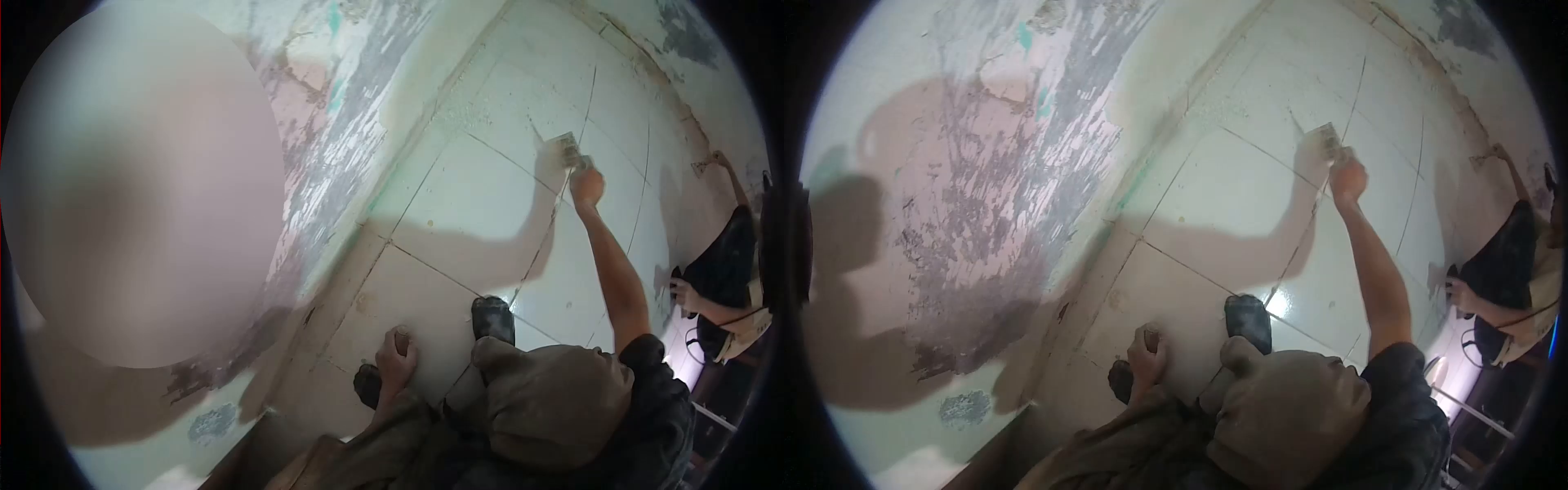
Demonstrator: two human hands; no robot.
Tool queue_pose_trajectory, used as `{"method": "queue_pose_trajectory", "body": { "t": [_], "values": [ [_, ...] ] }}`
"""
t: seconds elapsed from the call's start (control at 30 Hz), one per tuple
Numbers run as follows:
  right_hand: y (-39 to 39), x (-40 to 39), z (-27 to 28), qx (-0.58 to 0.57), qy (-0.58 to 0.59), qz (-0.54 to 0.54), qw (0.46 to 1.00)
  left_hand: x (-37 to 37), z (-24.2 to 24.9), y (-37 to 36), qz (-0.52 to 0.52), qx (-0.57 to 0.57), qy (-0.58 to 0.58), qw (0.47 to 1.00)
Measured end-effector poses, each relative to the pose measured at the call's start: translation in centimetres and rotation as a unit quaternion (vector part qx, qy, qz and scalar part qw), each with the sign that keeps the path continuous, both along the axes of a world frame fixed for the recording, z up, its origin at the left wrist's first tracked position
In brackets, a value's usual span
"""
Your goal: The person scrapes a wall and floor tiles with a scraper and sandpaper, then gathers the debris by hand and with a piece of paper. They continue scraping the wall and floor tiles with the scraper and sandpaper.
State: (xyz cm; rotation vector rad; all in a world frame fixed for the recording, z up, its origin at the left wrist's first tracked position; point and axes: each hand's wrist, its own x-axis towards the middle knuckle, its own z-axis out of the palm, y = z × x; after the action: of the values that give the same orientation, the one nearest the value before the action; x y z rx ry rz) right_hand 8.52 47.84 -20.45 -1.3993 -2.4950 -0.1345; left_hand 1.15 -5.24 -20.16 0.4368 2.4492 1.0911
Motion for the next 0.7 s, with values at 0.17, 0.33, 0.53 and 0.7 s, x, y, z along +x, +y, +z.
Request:
{"method": "queue_pose_trajectory", "body": {
  "t": [0.17, 0.33, 0.53, 0.7],
  "values": [
    [-12.0, -5.8, 3.4, -0.139, 0.184, 0.092, 0.969, -0.1, 0.1, 0.5, 0.008, 0.020, 0.004, 1.000],
    [-31.4, -9.3, 1.6, -0.511, 0.039, 0.335, 0.791, -0.1, 0.7, 0.6, 0.004, -0.019, -0.021, 1.000],
    [-20.7, -16.8, -5.1, -0.282, 0.040, 0.325, 0.902, 0.4, -0.6, -0.3, -0.004, -0.017, -0.012, 1.000],
    [1.3, -21.1, -0.3, -0.132, 0.170, -0.171, 0.962, 0.4, -0.4, 0.0, -0.008, -0.005, 0.001, 1.000]
  ]
}}
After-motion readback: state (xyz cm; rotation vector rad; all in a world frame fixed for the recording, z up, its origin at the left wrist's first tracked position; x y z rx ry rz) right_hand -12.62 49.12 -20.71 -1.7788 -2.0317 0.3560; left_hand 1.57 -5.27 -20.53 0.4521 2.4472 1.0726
